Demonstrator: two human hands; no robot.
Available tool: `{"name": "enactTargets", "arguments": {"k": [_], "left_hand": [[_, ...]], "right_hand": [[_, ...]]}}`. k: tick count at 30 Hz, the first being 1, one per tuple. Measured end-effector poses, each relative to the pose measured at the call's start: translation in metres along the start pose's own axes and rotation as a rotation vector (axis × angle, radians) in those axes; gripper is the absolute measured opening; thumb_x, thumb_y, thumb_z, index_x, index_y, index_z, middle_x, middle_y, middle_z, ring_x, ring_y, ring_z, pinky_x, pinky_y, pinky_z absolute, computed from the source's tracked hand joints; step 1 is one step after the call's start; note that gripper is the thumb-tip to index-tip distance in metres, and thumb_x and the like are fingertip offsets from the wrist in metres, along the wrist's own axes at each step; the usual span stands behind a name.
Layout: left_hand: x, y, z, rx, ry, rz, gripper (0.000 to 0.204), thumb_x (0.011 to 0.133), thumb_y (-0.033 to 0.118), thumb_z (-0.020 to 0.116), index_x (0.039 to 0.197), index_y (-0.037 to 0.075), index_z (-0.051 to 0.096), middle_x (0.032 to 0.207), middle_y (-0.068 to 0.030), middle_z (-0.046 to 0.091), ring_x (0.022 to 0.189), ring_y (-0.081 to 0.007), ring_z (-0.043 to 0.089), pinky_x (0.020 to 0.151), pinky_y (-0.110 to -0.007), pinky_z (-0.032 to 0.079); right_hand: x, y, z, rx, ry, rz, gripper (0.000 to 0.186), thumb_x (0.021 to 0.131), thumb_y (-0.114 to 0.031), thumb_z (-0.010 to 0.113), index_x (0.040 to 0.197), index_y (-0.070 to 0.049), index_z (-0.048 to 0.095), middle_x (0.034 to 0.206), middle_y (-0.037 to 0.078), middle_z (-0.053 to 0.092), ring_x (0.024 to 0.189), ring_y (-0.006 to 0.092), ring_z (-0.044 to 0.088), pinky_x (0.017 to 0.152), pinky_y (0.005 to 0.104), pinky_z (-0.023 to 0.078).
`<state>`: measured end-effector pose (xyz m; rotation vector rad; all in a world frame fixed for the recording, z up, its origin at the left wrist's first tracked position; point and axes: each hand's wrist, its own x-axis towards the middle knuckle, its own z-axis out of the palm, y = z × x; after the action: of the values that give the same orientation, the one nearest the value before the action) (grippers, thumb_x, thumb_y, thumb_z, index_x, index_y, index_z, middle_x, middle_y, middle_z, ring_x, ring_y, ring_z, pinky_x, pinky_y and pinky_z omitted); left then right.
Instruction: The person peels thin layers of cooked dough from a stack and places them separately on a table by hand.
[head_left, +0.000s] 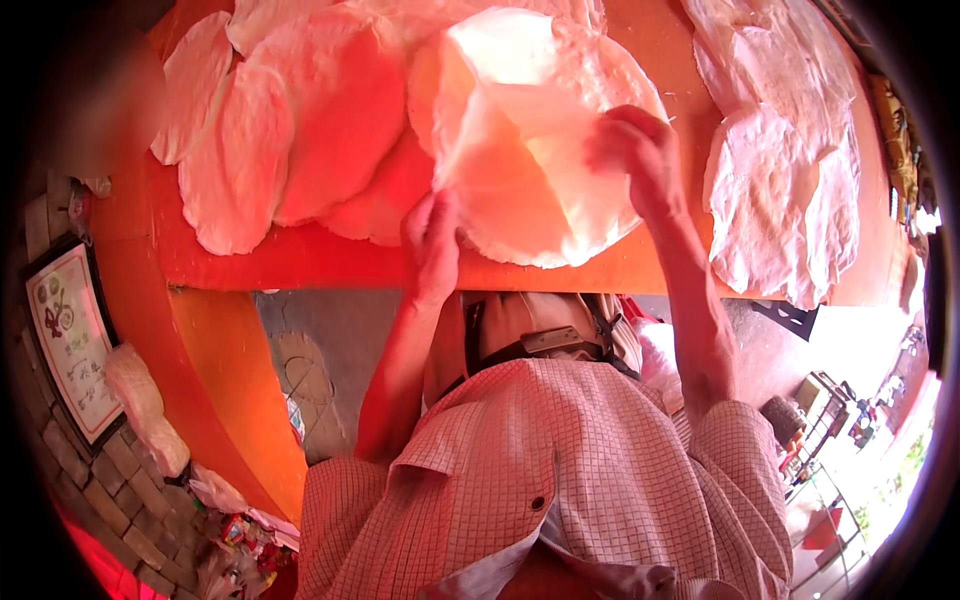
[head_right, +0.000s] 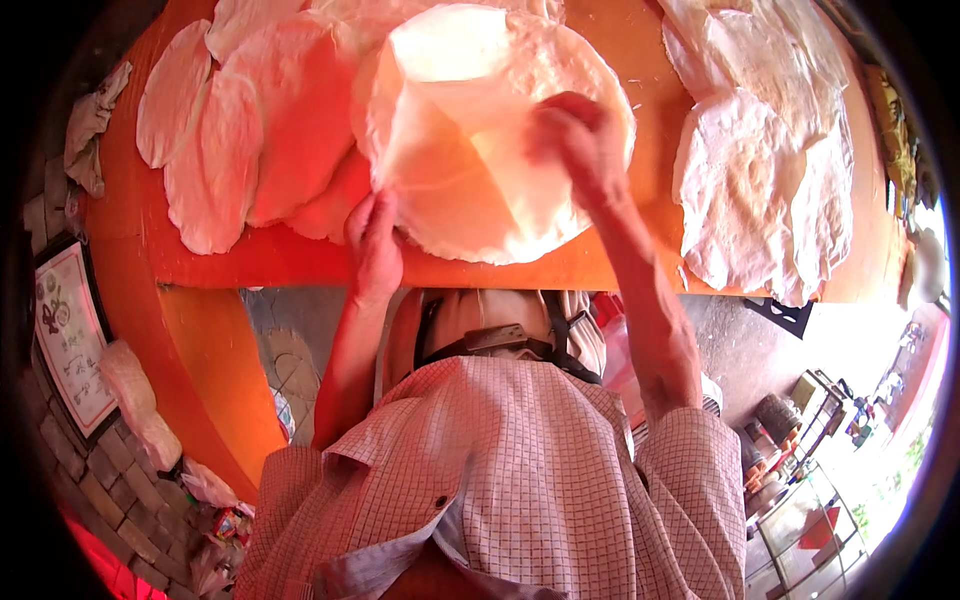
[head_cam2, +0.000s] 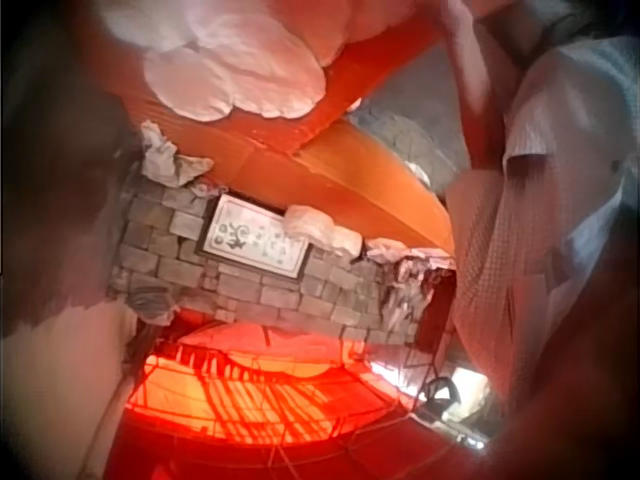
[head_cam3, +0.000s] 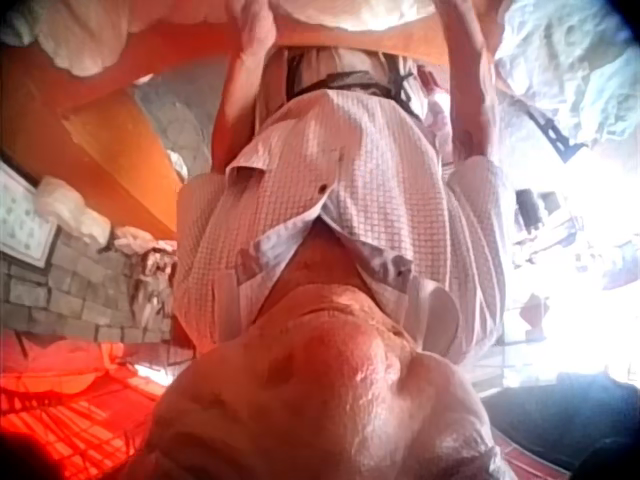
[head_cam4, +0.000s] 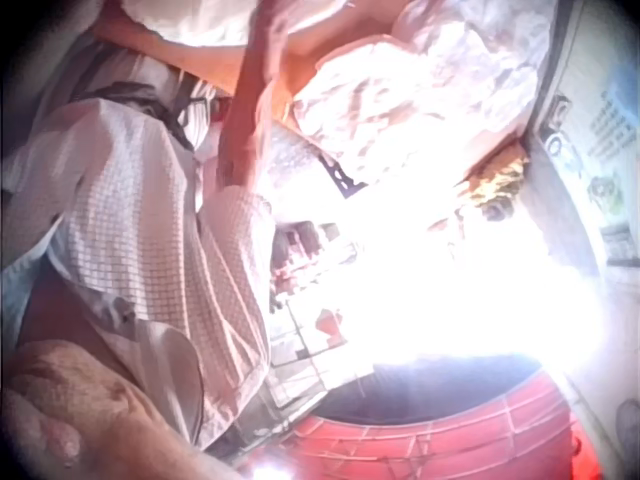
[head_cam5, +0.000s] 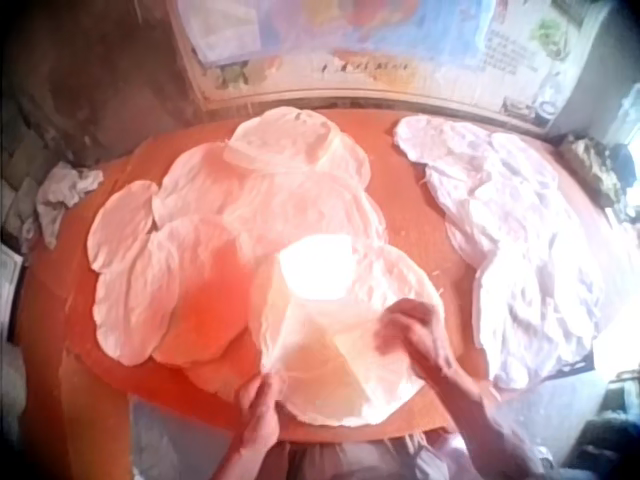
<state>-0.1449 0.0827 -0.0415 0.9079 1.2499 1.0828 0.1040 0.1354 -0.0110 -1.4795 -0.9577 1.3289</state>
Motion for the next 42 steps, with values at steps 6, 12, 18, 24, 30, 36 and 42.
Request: {"name": "enactTargets", "arguments": {"k": [6,12,18,24,30,36,42], "left_hand": [[0.005,-0.017,0.003,-0.463,0.147,-0.291,0.033,0.092,0.020,0.058,0.120,0.001,0.053,0.113,-0.0042,0.058,0.099,-0.0136,0.055,0.081,-0.029,0.047],[0.013,-0.043,-0.013,-0.400,0.000,-0.255,0.043,0.092,0.017,0.059,0.130,0.002,0.044,0.125,-0.0062,0.052,0.110,-0.0184,0.052,0.094,-0.034,0.045],[-0.002,-0.044,-0.031,-0.583,0.087,-0.352,0.042,0.092,0.018,0.058,0.129,0.003,0.045,0.123,-0.0049,0.054,0.111,-0.0183,0.053,0.095,-0.035,0.045],[0.002,-0.067,-0.042,-0.391,0.084,-0.290,0.041,0.093,0.015,0.052,0.132,0.003,0.043,0.126,-0.0061,0.053,0.113,-0.0195,0.053,0.095,-0.034,0.044],[-0.006,-0.048,-0.036,-0.712,0.119,-0.309,0.051,0.096,0.032,0.048,0.137,0.004,0.037,0.137,-0.0068,0.045,0.121,-0.0215,0.046,0.099,-0.037,0.039],[-0.012,-0.031,-0.012,-0.651,0.162,-0.304,0.049,0.098,0.034,0.043,0.137,0.006,0.038,0.132,-0.0070,0.049,0.117,-0.0199,0.049,0.096,-0.037,0.042],[-0.002,-0.022,0.008,-0.526,-0.035,-0.233,0.033,0.097,0.026,0.047,0.121,0.005,0.052,0.107,-0.0012,0.058,0.087,-0.0126,0.053,0.074,-0.029,0.044]], "right_hand": [[-0.008,0.020,0.034,-0.107,-0.081,-0.024,0.006,0.084,-0.007,0.056,0.087,-0.004,0.061,0.072,0.006,0.062,0.055,0.0150,0.060,0.049,0.0288,0.048],[-0.004,0.012,0.058,-0.369,-0.090,-0.340,0.005,0.080,-0.004,0.056,0.084,-0.002,0.059,0.065,0.016,0.058,0.057,0.0237,0.060,0.052,0.0389,0.044],[0.032,-0.082,-0.105,-0.023,0.082,-0.162,0.022,0.089,-0.015,0.046,0.086,0.000,0.063,0.078,0.009,0.065,0.058,0.0138,0.058,0.054,0.0264,0.048],[0.061,-0.164,-0.189,0.327,0.214,-0.291,0.021,0.091,-0.018,0.048,0.093,-0.003,0.064,0.083,0.007,0.065,0.071,0.0161,0.062,0.063,0.0283,0.051],[0.148,-0.196,-0.199,0.015,0.210,-0.495,0.019,0.090,-0.016,0.050,0.096,-0.003,0.062,0.082,0.009,0.064,0.069,0.0173,0.061,0.061,0.0295,0.051],[0.171,-0.147,-0.296,-0.317,0.553,-0.442,0.018,0.089,-0.014,0.052,0.098,-0.003,0.061,0.082,0.010,0.063,0.068,0.0186,0.061,0.059,0.0307,0.051],[0.144,0.028,-0.276,-0.173,0.382,-0.312,0.018,0.088,-0.013,0.054,0.101,-0.002,0.060,0.082,0.011,0.062,0.067,0.0199,0.061,0.056,0.0319,0.052]]}}
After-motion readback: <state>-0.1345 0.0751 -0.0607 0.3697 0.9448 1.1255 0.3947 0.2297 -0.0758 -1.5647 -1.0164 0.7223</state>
